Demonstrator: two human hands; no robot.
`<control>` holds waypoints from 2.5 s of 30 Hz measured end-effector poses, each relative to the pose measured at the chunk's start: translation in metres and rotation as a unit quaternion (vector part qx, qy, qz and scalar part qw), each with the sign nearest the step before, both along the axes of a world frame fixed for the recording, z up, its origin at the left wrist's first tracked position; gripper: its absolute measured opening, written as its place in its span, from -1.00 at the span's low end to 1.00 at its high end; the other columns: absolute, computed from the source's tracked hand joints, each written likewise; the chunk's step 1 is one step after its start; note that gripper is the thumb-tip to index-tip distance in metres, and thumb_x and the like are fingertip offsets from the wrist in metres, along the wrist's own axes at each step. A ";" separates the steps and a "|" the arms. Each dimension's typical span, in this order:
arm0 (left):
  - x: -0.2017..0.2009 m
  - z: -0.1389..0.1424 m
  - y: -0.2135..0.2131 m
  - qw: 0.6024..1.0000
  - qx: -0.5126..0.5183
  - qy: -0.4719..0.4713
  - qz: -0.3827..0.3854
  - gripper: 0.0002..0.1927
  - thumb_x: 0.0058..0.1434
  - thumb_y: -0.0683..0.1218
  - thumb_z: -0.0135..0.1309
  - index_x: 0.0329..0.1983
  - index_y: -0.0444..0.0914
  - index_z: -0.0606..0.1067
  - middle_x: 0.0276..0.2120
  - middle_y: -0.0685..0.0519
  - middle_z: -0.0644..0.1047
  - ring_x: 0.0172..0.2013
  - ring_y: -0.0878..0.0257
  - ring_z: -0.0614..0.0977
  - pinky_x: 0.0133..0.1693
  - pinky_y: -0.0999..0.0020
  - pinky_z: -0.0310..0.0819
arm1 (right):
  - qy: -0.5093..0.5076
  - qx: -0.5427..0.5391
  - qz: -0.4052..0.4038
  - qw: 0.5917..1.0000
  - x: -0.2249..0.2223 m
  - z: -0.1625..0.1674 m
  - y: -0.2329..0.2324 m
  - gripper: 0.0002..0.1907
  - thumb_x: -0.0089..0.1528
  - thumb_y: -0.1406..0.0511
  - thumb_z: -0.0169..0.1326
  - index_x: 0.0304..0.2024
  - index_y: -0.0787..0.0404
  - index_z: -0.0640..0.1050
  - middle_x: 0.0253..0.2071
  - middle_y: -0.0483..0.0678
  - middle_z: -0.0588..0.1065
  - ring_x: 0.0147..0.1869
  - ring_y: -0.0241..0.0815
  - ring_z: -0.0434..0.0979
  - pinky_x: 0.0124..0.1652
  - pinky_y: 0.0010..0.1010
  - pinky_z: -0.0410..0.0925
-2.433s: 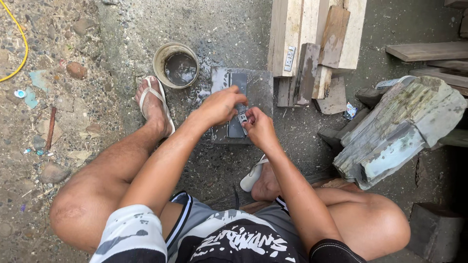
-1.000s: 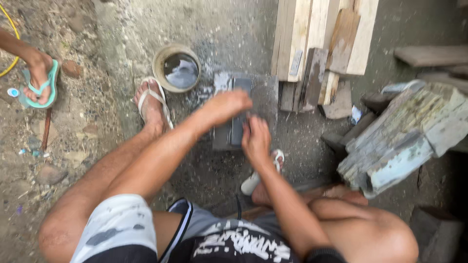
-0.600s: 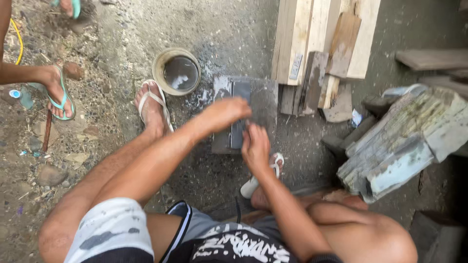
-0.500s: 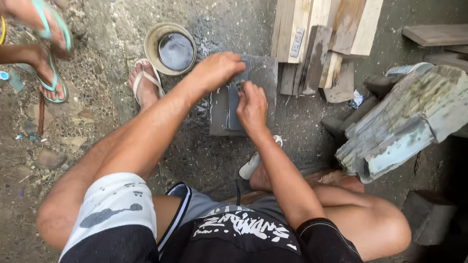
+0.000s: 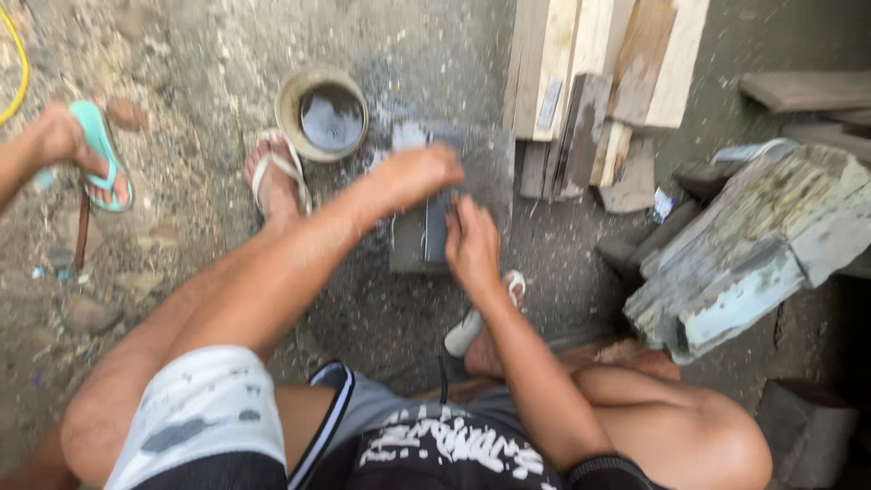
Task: The person sits on the ground and sharpens a small metal blade by rubbing it against a wet stone and a wooden block. The person repeatedly dips the blade into a container of water and inspects the edge between sharpening passes.
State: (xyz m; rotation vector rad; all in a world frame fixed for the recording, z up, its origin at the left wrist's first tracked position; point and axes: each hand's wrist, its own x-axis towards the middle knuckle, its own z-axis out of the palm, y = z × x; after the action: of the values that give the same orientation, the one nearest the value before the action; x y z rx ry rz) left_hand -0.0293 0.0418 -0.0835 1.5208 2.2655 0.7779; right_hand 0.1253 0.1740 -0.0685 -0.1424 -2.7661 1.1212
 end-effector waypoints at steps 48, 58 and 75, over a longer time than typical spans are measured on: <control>0.032 -0.014 -0.006 0.999 0.002 -0.026 0.019 -0.78 0.12 -0.17 0.06 -0.17 -0.16 0.61 -0.28 -0.08 0.57 -0.15 -0.04 0.63 -0.16 0.06 0.54 | -0.010 0.013 0.022 1.000 0.026 -0.009 -0.001 -0.77 0.25 0.54 0.04 -0.03 0.36 0.47 -0.22 0.19 0.46 -0.15 0.24 0.43 -0.16 -0.02 0.32; 0.010 -0.026 0.001 0.999 0.008 0.030 0.008 -0.86 0.16 -0.13 0.08 -0.24 -0.18 0.60 -0.24 -0.08 0.58 -0.08 -0.03 0.61 -0.10 0.10 0.53 | -0.001 0.005 0.010 1.000 0.018 -0.018 0.001 -0.80 0.30 0.51 0.05 -0.01 0.34 0.47 -0.21 0.17 0.45 -0.11 0.21 0.44 -0.10 -0.06 0.34; 0.036 -0.019 0.007 0.996 0.037 -0.044 -0.074 -0.85 0.06 -0.15 0.11 -0.29 -0.18 0.59 -0.27 -0.05 0.60 -0.11 0.02 0.64 -0.12 0.13 0.57 | 0.011 -0.029 0.014 0.999 0.051 -0.013 -0.002 -0.73 0.27 0.50 0.01 0.04 0.36 0.45 -0.19 0.17 0.45 -0.11 0.19 0.48 -0.09 -0.09 0.37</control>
State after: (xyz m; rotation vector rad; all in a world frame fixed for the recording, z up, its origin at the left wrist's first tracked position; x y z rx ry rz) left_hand 0.0068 0.0489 -0.1021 1.6328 2.0540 0.8776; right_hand 0.1763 0.1722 -0.0819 -0.0983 -2.7254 1.2042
